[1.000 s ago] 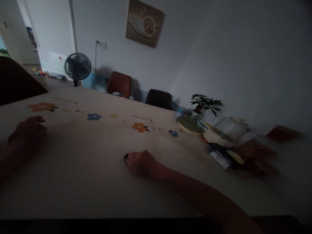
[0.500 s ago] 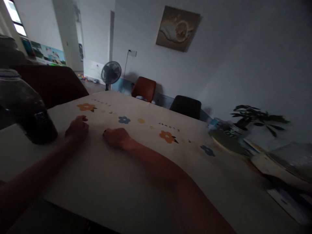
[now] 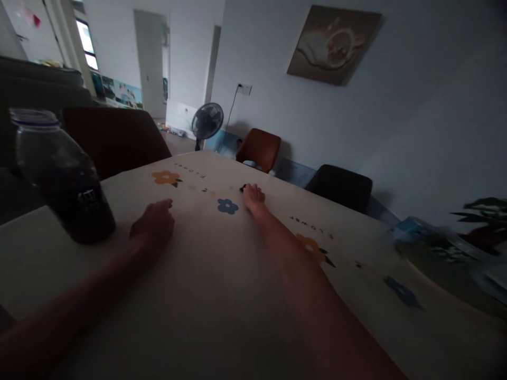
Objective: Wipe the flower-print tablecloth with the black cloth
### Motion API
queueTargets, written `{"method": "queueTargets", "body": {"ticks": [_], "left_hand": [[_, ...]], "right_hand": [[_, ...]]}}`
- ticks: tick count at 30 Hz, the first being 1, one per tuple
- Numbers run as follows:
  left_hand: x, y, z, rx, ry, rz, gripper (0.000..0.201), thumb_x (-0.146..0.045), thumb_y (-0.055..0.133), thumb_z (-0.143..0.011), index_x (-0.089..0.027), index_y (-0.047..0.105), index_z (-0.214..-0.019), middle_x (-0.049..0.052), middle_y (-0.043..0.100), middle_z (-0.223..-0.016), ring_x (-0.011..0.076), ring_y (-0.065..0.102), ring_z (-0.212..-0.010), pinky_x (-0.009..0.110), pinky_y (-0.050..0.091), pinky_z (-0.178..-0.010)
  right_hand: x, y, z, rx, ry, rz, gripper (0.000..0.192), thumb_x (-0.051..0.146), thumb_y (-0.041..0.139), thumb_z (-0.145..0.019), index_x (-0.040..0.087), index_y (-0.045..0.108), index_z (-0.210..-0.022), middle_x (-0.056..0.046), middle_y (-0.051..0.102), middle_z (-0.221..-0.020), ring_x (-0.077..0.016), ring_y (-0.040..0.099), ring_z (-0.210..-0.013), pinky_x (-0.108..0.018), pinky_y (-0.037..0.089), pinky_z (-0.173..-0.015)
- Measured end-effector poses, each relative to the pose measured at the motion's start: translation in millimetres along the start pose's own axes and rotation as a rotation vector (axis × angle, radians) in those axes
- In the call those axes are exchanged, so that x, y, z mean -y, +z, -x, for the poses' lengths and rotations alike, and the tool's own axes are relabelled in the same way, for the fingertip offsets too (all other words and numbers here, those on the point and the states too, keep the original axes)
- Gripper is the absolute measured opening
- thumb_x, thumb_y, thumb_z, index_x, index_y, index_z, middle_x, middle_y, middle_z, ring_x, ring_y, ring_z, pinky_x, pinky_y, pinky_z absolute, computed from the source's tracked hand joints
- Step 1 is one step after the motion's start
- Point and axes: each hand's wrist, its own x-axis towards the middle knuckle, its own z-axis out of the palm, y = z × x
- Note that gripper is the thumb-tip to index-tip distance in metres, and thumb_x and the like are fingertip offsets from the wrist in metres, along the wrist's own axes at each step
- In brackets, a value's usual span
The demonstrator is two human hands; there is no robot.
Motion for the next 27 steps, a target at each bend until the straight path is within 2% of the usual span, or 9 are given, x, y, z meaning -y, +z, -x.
{"method": "queueTargets", "body": {"ticks": [5, 7, 10, 14, 17, 19, 22, 27], "left_hand": [[-16, -2.5, 9, 0.195, 0.063, -0.25, 0.049, -0.016, 0.028, -0.095, -0.015, 0.041, -0.142, 0.013, 0.047, -0.143, 0.0288, 0.04, -0.133, 0.045, 0.047, -0.095], [-19, -1.5, 10, 0.196, 0.112, -0.299, 0.05, -0.016, 0.03, -0.094, -0.015, 0.042, -0.143, 0.013, 0.045, -0.145, 0.0289, 0.04, -0.133, 0.044, 0.047, -0.096], [-17, 2.4, 12, 0.133, 0.168, -0.337, 0.051, -0.016, 0.033, -0.092, -0.017, 0.046, -0.141, 0.012, 0.046, -0.146, 0.0296, 0.043, -0.131, 0.043, 0.049, -0.092], [-9, 5.8, 13, -0.062, 0.207, -0.351, 0.048, -0.014, 0.03, -0.092, -0.017, 0.052, -0.134, 0.011, 0.053, -0.138, 0.0279, 0.051, -0.121, 0.04, 0.05, -0.089], [-1, 0.9, 10, -0.216, 0.219, -0.308, 0.048, -0.012, 0.026, -0.092, -0.011, 0.052, -0.132, 0.013, 0.056, -0.132, 0.0281, 0.053, -0.117, 0.042, 0.05, -0.09], [3, -5.7, 6, -0.274, 0.174, -0.254, 0.046, -0.01, 0.029, -0.09, -0.01, 0.051, -0.131, 0.014, 0.057, -0.129, 0.0278, 0.053, -0.116, 0.042, 0.05, -0.093], [6, -15.1, 1, -0.298, 0.049, -0.148, 0.047, -0.009, 0.035, -0.087, -0.011, 0.05, -0.131, 0.014, 0.056, -0.129, 0.0272, 0.053, -0.116, 0.041, 0.05, -0.098], [6, -18.8, -5, -0.274, -0.072, -0.02, 0.048, -0.007, 0.036, -0.087, -0.011, 0.05, -0.132, 0.016, 0.054, -0.131, 0.0301, 0.051, -0.12, 0.045, 0.049, -0.099]], "right_hand": [[-29, 7, -22, -0.003, 0.061, -0.001, 0.043, 0.018, 0.023, -0.1, 0.016, 0.054, -0.13, -0.019, 0.053, -0.129, -0.0277, 0.058, -0.113, -0.039, 0.043, -0.093], [-29, 8, -31, -0.004, 0.074, 0.002, 0.041, 0.024, 0.026, -0.102, 0.014, 0.056, -0.128, -0.02, 0.054, -0.128, -0.0277, 0.059, -0.111, -0.039, 0.044, -0.092], [-19, 9, -44, -0.002, 0.073, 0.006, 0.041, 0.035, 0.033, -0.102, 0.014, 0.056, -0.129, -0.02, 0.057, -0.125, -0.0284, 0.06, -0.111, -0.038, 0.044, -0.092], [24, 7, -59, 0.03, -0.014, -0.008, 0.042, 0.036, 0.035, -0.102, 0.012, 0.061, -0.124, -0.019, 0.063, -0.12, -0.0281, 0.062, -0.11, -0.036, 0.046, -0.089], [77, 5, -62, 0.056, -0.142, -0.032, 0.042, 0.035, 0.036, -0.102, 0.012, 0.065, -0.12, -0.019, 0.065, -0.119, -0.0274, 0.063, -0.11, -0.034, 0.047, -0.089], [112, 3, -58, 0.076, -0.245, -0.047, 0.039, 0.033, 0.039, -0.101, 0.012, 0.067, -0.118, -0.018, 0.066, -0.118, -0.0266, 0.063, -0.11, -0.033, 0.047, -0.089], [150, -3, -39, 0.112, -0.384, -0.061, 0.035, 0.029, 0.044, -0.098, 0.011, 0.07, -0.115, -0.019, 0.067, -0.115, -0.0262, 0.064, -0.108, -0.032, 0.049, -0.088], [179, -18, 27, 0.141, -0.603, -0.072, 0.03, 0.02, 0.045, -0.094, 0.009, 0.07, -0.108, -0.018, 0.07, -0.106, -0.0268, 0.067, -0.101, -0.034, 0.051, -0.084]]}}
